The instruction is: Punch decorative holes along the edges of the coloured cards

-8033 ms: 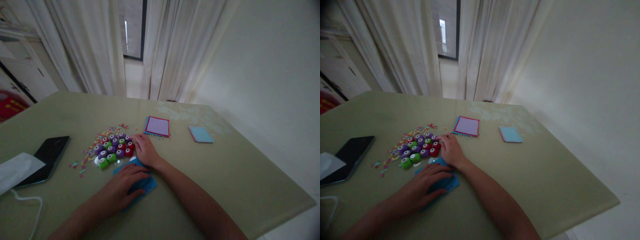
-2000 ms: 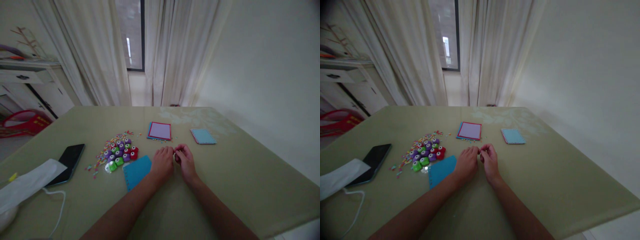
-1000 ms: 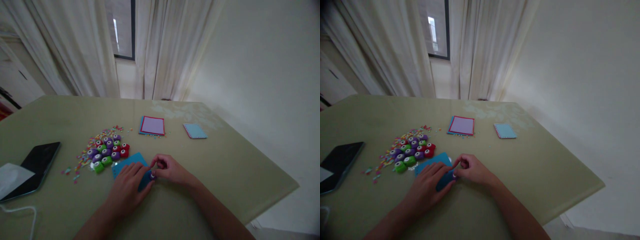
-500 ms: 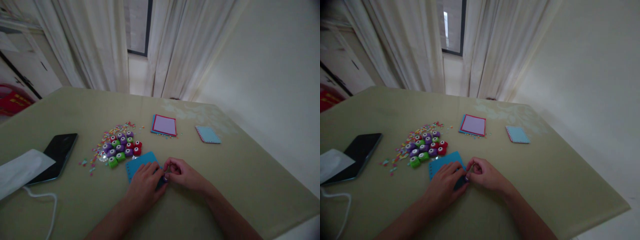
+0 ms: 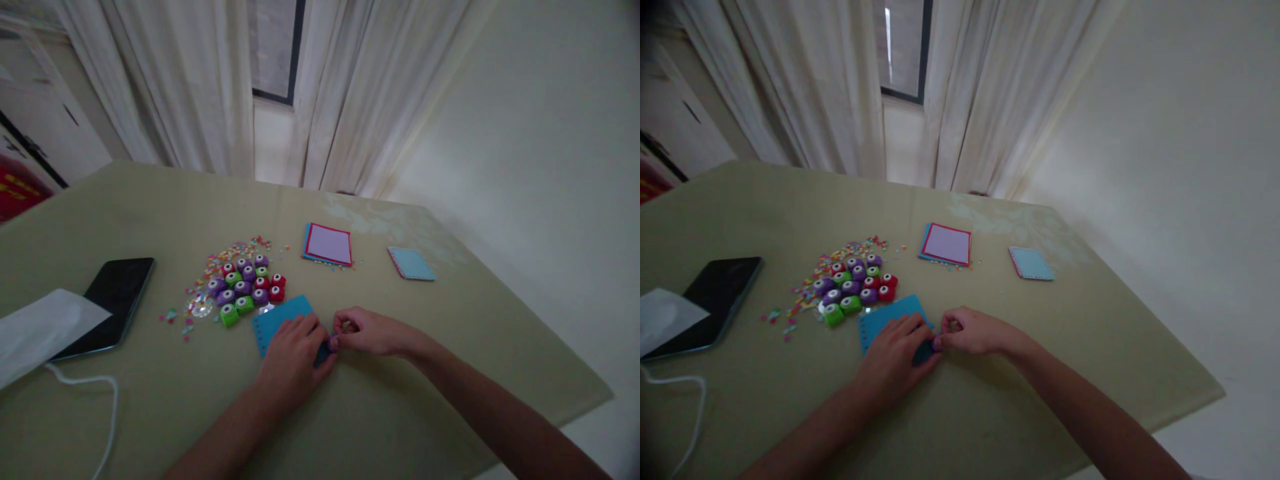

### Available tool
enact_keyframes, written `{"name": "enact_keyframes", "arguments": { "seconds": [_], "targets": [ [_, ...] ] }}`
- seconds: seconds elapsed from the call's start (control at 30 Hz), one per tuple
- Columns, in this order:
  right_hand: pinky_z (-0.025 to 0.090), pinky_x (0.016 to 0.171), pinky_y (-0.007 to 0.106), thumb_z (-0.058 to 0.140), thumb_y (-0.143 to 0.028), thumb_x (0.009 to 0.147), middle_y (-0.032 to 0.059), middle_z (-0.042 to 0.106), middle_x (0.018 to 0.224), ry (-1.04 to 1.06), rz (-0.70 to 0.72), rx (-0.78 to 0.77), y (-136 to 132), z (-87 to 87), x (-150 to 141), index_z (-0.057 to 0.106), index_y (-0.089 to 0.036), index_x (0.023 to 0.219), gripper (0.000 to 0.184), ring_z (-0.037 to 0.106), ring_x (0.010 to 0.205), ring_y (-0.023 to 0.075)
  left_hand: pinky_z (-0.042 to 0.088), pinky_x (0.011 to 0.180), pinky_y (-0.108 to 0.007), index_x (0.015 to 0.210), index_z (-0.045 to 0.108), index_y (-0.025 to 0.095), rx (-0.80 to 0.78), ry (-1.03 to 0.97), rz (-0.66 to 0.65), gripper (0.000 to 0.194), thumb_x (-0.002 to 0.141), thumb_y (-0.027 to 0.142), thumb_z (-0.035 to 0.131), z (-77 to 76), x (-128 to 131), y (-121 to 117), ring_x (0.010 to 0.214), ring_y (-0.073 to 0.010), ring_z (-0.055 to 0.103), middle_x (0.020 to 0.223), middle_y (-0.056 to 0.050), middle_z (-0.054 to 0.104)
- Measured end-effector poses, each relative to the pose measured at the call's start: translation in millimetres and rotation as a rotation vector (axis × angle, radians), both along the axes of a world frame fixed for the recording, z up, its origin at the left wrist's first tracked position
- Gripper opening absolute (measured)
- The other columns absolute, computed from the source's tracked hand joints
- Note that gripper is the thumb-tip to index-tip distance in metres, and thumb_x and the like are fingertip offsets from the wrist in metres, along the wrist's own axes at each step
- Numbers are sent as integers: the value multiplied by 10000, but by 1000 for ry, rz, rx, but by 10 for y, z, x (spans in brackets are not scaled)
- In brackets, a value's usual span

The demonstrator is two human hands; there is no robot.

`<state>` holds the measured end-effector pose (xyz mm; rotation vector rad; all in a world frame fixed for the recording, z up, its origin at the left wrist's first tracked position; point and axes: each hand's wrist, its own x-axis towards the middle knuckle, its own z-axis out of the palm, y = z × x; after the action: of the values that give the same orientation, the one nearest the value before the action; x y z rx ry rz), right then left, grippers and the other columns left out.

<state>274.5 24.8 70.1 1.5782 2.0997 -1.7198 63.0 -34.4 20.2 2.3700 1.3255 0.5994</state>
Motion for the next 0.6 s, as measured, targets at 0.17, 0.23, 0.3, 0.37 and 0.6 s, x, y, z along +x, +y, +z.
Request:
{"name": "enact_keyframes", "arguments": {
  "seconds": [0.17, 0.23, 0.3, 0.37, 0.6],
  "targets": [
    [282, 557, 260, 737, -354, 874, -52, 502, 623, -131, 71, 81, 8, 83, -77, 617, -198, 759, 228, 420, 602, 124, 478, 851, -431, 996, 705, 238, -8, -22, -3, 87, 947, 269, 769, -3, -6, 9, 1002, -294, 640, 1059, -49, 677],
    [288, 561, 266, 730, -362, 881, -47, 513, 624, -177, 95, 87, 21, 91, -95, 630, -197, 744, 236, 434, 603, 127, 477, 849, -427, 987, 708, 239, -12, -25, -2, 85, 942, 270, 774, 1, -3, 10, 993, -290, 641, 1048, -45, 677],
    [285, 563, 269, 735, -382, 877, -48, 509, 613, -209, 100, 85, 45, 89, -98, 639, -198, 731, 254, 431, 596, 127, 477, 843, -420, 974, 713, 241, -16, -24, -2, 75, 943, 275, 772, 7, -1, 11, 986, -285, 645, 1039, -44, 676],
    [277, 561, 269, 752, -419, 864, -50, 497, 603, -210, 100, 68, 74, 80, -91, 642, -198, 712, 290, 420, 594, 125, 479, 839, -419, 967, 716, 238, -17, -23, -2, 72, 946, 282, 769, 12, -1, 15, 982, -285, 648, 1036, -47, 675],
    [270, 573, 266, 813, -586, 817, -55, 493, 616, -162, 50, 84, 50, 26, -15, 631, -196, 731, 439, 413, 616, 126, 481, 842, -423, 968, 710, 229, 10, -5, -11, 77, 945, 277, 765, 12, -5, 25, 986, -294, 657, 1033, -57, 681]
  ]
}}
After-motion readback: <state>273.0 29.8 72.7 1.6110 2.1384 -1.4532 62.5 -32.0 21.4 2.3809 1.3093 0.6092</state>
